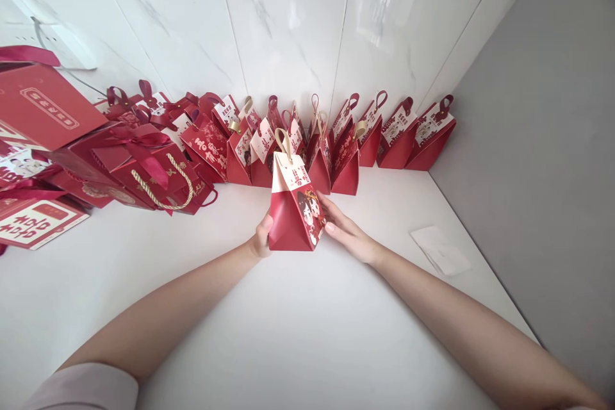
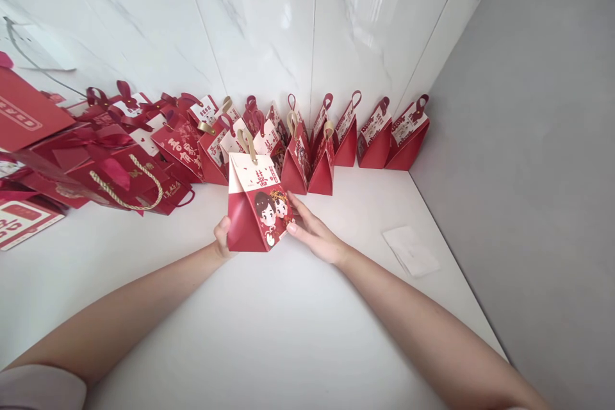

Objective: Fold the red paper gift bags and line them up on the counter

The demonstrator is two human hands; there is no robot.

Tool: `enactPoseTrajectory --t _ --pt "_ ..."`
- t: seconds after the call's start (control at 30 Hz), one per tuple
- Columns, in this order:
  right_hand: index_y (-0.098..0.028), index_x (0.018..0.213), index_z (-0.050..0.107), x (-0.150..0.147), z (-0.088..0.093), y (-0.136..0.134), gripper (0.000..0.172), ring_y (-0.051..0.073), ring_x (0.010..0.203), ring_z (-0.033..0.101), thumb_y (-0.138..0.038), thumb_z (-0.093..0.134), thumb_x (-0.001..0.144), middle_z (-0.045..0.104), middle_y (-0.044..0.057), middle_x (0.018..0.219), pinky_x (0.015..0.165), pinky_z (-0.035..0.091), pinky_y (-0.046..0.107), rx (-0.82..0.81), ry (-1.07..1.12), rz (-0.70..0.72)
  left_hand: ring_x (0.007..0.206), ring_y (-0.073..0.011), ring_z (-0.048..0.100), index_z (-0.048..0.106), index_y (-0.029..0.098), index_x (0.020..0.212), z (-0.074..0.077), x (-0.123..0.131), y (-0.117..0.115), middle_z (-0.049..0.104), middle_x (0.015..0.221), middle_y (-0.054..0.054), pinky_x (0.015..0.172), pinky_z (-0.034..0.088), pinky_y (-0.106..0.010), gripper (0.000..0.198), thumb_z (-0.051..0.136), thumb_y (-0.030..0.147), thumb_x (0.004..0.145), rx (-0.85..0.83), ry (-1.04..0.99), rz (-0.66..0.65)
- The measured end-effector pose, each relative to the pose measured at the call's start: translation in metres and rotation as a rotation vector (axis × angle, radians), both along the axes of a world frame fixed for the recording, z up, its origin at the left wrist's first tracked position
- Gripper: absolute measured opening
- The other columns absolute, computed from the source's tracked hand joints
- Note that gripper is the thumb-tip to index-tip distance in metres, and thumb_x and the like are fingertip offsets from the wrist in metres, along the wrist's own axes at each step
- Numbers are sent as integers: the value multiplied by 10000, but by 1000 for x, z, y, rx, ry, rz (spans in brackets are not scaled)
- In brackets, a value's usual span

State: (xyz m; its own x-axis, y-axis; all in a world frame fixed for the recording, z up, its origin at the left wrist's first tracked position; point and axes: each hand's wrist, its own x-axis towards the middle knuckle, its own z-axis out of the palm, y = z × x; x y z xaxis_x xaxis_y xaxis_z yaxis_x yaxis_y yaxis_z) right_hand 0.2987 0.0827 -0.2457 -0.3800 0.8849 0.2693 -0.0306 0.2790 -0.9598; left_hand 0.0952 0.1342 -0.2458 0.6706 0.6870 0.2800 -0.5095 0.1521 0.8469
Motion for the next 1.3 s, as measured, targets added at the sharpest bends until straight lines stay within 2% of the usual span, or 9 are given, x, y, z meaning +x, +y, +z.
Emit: enactPoseTrajectory --t 0.07,0.13,0.27,0.37,0.5,0.6,0.83,1.1,1.3 --pt "-304 1497 256 -1 0 0 645 233 1442 255 -526 480 934 281 7 1569 1194 211 406 -32 3 18 1147 -376 576 586 201 1275 0 1 -2 621 1255 -102 968 479 -487 693 543 655 753 -77 -26 -55" --pt "-302 1488 262 -2 0 -1 634 239 1413 324 -527 476 935 345 17 1539 1170 281 411 -75 65 16 1151 -379 578 613 191 1245 -1 2 -2 635 1237 -105 980 472 -499 681 523 663 763 -150 14 -27" --pt "-316 1479 245 -4 0 -4 621 247 1337 446 -494 493 939 439 37 1476 1109 385 434 -156 165 -49 1069 -353 627 683 138 1088 -3 4 4 684 1137 -126 924 503 -456 492 611 524 791 -142 209 222" --pt "-301 1456 302 -6 -1 -4 591 245 1347 430 -467 522 933 473 44 1446 1130 360 433 -118 113 -101 994 -325 657 693 141 1012 -5 5 11 712 1064 -110 848 532 -410 374 701 407 749 -95 283 361" --pt "-291 1392 391 -9 -1 -1 552 254 1352 416 -438 591 898 473 45 1439 1131 363 422 -47 58 -201 956 -265 670 678 176 1010 -6 5 20 721 1041 -66 820 532 -349 340 735 359 729 -76 325 533" --pt "-288 1367 402 -11 1 1 538 249 1300 475 -410 615 888 485 45 1423 1093 413 413 -48 104 -176 906 -242 679 677 169 1004 -6 6 22 722 1029 -68 787 532 -326 328 709 382 756 -63 355 534" --pt "-283 1373 355 -11 2 -2 652 231 1230 531 -335 707 827 496 65 1403 1054 449 396 -60 153 -143 799 -229 694 701 157 944 -2 8 17 739 926 -62 737 543 -315 333 704 430 754 -102 317 541" --pt "-273 1366 361 -11 0 -1 627 237 1229 527 -352 690 839 506 72 1387 1041 457 398 -38 125 -162 806 -228 696 705 151 926 -1 8 18 740 912 -61 745 544 -312 334 696 439 758 -103 312 545" --pt "-246 1375 374 -10 -1 -2 609 258 1269 486 -360 668 854 471 106 1406 1058 436 411 10 23 -214 857 -243 690 707 144 889 -2 9 18 741 931 -65 740 543 -313 338 645 459 786 -109 334 572"
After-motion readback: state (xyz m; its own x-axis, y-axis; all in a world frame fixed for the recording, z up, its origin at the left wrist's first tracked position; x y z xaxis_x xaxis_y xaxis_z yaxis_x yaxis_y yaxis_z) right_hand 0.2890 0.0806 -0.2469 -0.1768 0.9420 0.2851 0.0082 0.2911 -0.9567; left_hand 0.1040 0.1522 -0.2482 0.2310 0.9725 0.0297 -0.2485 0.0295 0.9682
